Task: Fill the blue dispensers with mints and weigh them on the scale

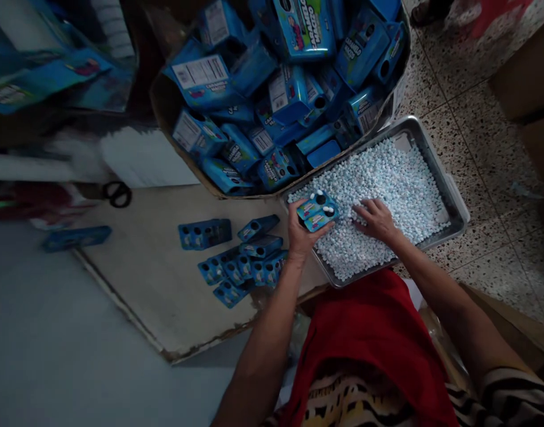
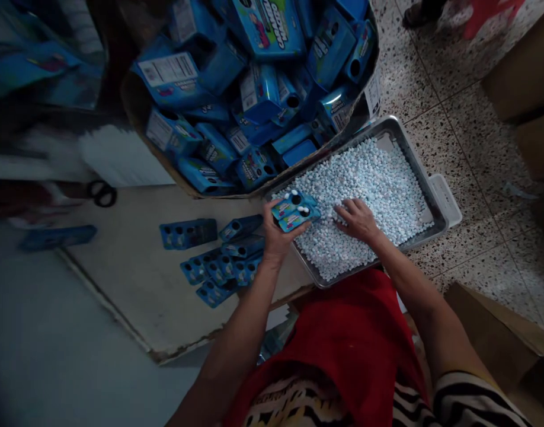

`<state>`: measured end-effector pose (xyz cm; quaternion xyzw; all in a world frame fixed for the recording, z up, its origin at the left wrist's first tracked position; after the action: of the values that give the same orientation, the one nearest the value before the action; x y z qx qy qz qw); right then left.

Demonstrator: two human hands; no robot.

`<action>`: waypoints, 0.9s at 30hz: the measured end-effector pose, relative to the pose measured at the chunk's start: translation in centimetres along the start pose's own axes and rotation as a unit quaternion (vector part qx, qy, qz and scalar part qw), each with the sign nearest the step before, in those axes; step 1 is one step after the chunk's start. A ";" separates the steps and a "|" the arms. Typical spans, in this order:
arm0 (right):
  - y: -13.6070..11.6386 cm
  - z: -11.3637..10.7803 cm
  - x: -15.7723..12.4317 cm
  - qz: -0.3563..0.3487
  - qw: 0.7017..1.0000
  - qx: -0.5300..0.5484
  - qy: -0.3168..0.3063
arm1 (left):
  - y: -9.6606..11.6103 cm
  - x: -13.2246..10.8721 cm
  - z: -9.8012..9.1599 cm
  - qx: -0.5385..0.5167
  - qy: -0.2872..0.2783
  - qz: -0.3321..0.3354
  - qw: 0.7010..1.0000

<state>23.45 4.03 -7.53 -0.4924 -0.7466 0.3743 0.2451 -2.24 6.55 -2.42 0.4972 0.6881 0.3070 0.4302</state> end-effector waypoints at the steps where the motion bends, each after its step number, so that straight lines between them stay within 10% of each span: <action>1: 0.7 -0.5 1.0 0.028 0.999 0.020 0.030 | 0.0 0.0 0.4 0.008 -0.013 0.004 1.000; 6: 1.2 -3.3 3.1 0.197 0.909 0.268 0.250 | 1.7 -0.6 1.9 0.019 -0.040 0.058 0.997; 12: -6.8 -4.7 4.7 0.155 0.746 0.583 0.281 | 3.0 -1.1 1.8 0.096 -0.073 0.080 0.990; 27: -13.2 -2.8 6.7 -0.003 0.838 0.490 0.240 | 2.2 -0.8 0.3 0.068 -0.028 0.109 0.991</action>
<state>15.52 7.99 4.69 -0.3804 -0.3848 0.5605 0.6269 -0.96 6.46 -0.42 0.6056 0.6370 0.2902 0.3786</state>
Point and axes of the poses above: each hand's wrist, its own x-axis towards the middle knuckle, its own z-axis out of the palm, y = z × x, the point moved 6 cm from there along x, towards the middle knuckle, and after that the axes turned 13 degrees about -z, right-handed, at the moved point
